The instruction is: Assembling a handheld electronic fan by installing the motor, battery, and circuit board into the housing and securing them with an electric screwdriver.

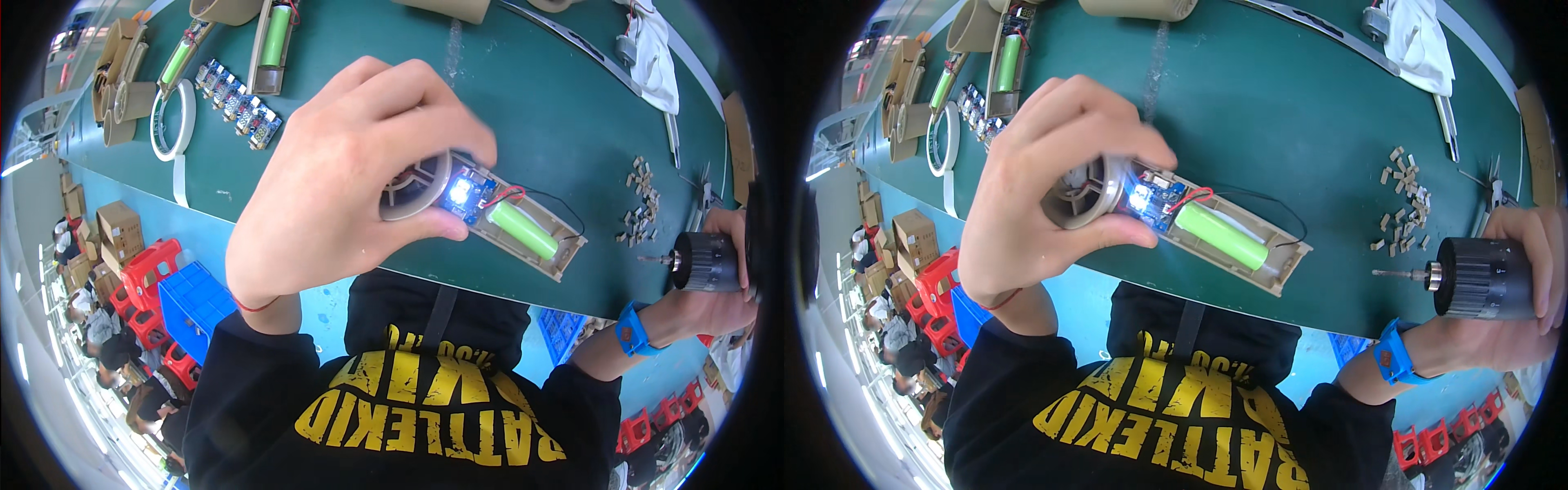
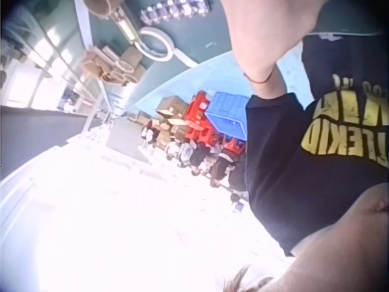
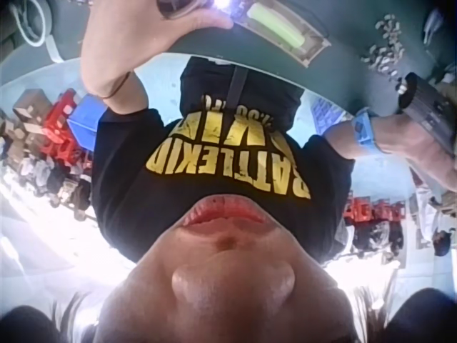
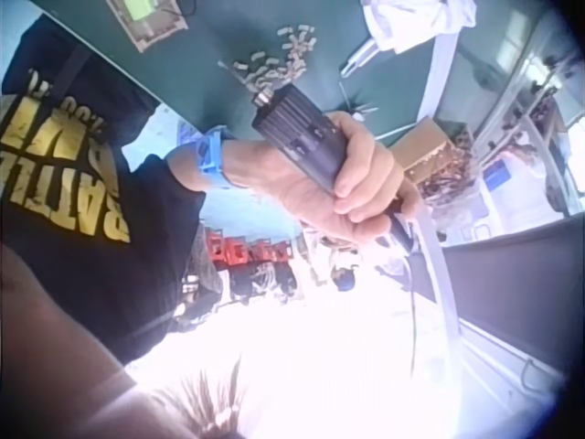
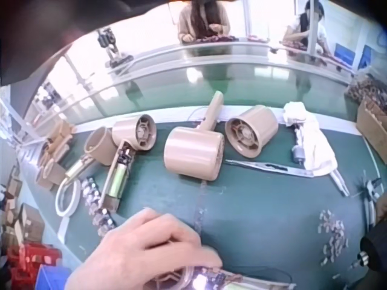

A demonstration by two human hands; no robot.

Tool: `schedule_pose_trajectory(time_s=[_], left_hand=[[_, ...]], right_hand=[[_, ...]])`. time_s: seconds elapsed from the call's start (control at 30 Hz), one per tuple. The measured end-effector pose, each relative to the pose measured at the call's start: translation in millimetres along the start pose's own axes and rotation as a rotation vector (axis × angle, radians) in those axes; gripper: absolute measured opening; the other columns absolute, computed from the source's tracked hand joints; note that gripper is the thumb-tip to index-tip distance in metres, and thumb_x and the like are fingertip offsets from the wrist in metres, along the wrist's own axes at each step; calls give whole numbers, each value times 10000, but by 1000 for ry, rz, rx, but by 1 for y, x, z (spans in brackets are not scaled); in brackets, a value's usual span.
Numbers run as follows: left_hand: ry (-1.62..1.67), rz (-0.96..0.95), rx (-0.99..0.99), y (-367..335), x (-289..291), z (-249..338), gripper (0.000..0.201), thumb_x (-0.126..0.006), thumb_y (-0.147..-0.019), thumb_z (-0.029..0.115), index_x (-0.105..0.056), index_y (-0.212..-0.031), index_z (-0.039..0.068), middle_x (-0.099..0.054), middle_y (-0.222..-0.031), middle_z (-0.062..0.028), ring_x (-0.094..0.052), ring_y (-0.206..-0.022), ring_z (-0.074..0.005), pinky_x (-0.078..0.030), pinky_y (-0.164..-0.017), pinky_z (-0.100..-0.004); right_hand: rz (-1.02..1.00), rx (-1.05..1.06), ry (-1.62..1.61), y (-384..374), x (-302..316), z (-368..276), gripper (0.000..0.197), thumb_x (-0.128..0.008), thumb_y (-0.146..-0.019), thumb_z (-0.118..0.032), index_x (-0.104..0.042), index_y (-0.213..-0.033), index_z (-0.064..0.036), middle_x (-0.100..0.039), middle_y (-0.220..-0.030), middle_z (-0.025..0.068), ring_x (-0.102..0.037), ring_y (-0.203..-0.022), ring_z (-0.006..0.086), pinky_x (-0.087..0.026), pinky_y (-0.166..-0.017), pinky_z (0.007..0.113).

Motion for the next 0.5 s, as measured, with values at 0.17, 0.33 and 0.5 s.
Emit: schedule_pose_trajectory(time_s=[0.17,0.33,0.5], left_hand=[[211,229,49,21,5,-11,892,-973,-552,230,-526,-1293,15,-552,-1281,-114,-626,-986,-217,-526,-860,-337],[347,334,9,30,-6,-16,1064,-990,-571,174,-363,-1417,20,-561,-1283,-177,-648,-1072,-227,-541,-925,-343],[354,395,-61,32,2,-11,987,-982,-570,123,-446,-1390,-4,-653,-1187,-151,-669,-1021,-206,-545,-907,-324]], right_hand=[[-35,60,67,11,8,-60,109,-597,-894,-90,-542,-973,-40,-487,-698,19,-486,-607,111,-442,-687,272],[100,-47,339,26,35,-152,142,-581,-964,-132,-513,-1029,-26,-406,-783,28,-408,-679,96,-382,-718,274],[577,143,1273,44,65,-223,439,-554,-1051,-364,-498,-1284,4,-394,-799,6,-388,-714,103,-376,-670,259]])
Point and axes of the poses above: each hand's wrist, its own y-axis away from the middle knuckle, its own x-axis out of the back of the hand, z = x × y, the point moved 9 cm from there along -y, towards the middle knuckle
